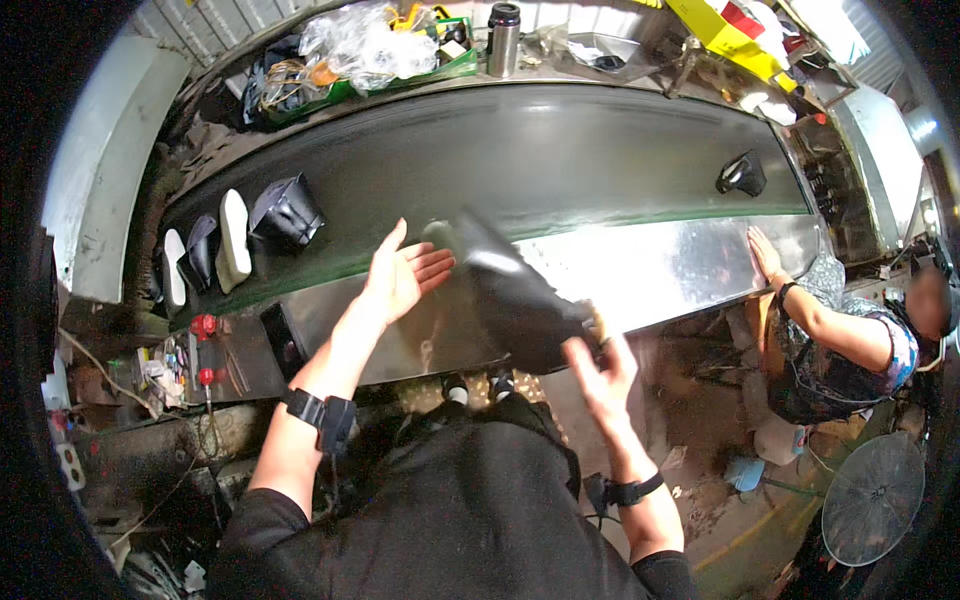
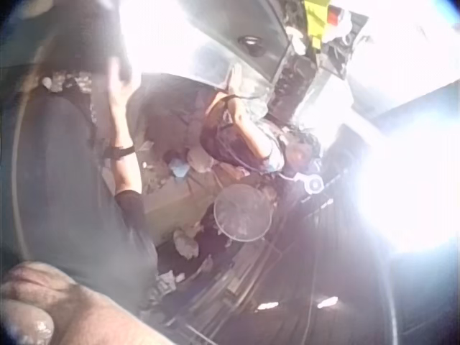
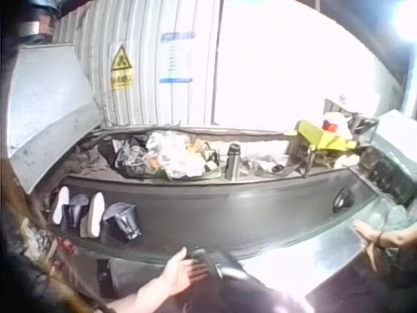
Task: Operating an industrial machine to shape and process shoe uppers.
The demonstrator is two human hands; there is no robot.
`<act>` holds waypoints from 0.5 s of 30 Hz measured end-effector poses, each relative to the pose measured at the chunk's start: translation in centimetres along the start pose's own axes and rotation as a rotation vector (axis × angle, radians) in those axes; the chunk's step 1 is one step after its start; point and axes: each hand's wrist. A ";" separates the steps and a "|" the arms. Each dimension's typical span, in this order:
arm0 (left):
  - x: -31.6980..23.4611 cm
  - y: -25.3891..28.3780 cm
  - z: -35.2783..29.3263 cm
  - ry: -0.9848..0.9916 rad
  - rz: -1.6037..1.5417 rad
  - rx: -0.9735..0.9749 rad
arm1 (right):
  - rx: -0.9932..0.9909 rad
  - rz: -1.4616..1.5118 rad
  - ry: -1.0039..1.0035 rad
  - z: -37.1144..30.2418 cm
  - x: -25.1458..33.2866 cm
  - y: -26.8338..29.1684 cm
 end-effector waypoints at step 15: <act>-1.5 3.0 10.0 -0.533 0.956 -0.571 | 0.033 0.537 -0.054 -5.2 -7.6 -12.7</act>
Point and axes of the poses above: each hand's wrist, its own z-axis towards the middle knuckle, its own y-axis out of the back of the hand, x = y × z, and after that the axes turned 7 degrees about y, right-handed
